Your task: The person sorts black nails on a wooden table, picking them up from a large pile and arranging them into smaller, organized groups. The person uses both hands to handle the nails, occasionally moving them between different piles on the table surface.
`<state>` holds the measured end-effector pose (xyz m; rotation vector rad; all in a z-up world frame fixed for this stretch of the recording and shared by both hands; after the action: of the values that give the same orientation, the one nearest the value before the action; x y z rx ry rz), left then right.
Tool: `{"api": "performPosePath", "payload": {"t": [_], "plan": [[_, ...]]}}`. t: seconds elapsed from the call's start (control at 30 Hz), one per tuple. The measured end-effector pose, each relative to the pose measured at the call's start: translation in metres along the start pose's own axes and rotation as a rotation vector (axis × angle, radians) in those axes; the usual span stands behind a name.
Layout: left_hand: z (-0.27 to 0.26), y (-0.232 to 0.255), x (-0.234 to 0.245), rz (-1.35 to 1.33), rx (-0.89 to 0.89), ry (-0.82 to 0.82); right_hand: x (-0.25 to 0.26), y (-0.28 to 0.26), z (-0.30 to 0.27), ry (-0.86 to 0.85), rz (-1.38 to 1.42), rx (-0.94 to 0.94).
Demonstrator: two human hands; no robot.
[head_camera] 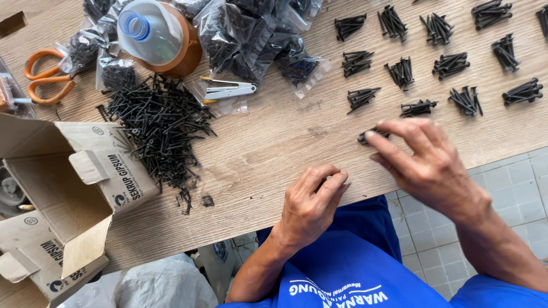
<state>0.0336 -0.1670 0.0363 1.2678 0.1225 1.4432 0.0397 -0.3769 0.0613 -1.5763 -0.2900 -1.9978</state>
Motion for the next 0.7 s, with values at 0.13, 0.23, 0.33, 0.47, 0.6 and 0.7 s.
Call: {"api": "performPosePath", "payload": {"t": [0.13,0.23,0.33,0.47,0.6,0.7], "plan": [[-0.016,-0.007,0.011,-0.05,0.0,0.268,-0.048,-0.039,-0.004,0.158,0.28,-0.004],[-0.038,-0.022,0.038,-0.05,0.071,0.362,-0.079,-0.071,0.011,0.096,0.391,0.086],[-0.059,-0.039,0.074,0.086,0.164,0.387,-0.072,-0.09,0.048,0.037,0.478,0.166],[-0.064,-0.055,0.13,0.322,0.228,0.401,-0.088,-0.11,0.103,-0.107,0.443,0.18],[-0.056,-0.063,0.17,0.579,0.245,0.385,-0.118,-0.128,0.174,0.049,0.234,0.202],[-0.057,-0.073,0.177,0.615,0.266,0.327,-0.144,-0.133,0.211,0.216,0.032,0.171]]}}
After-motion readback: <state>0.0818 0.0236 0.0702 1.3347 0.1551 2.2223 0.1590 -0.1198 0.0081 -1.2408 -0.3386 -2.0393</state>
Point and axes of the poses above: each hand's wrist, its own z-axis towards the middle knuckle, its own x-axis out of the back of the hand, y = z × x, the point moved 4 cm from there along z, towards the middle knuckle, and after that the axes turned 6 degrees about -y, right-handed, at the moved point
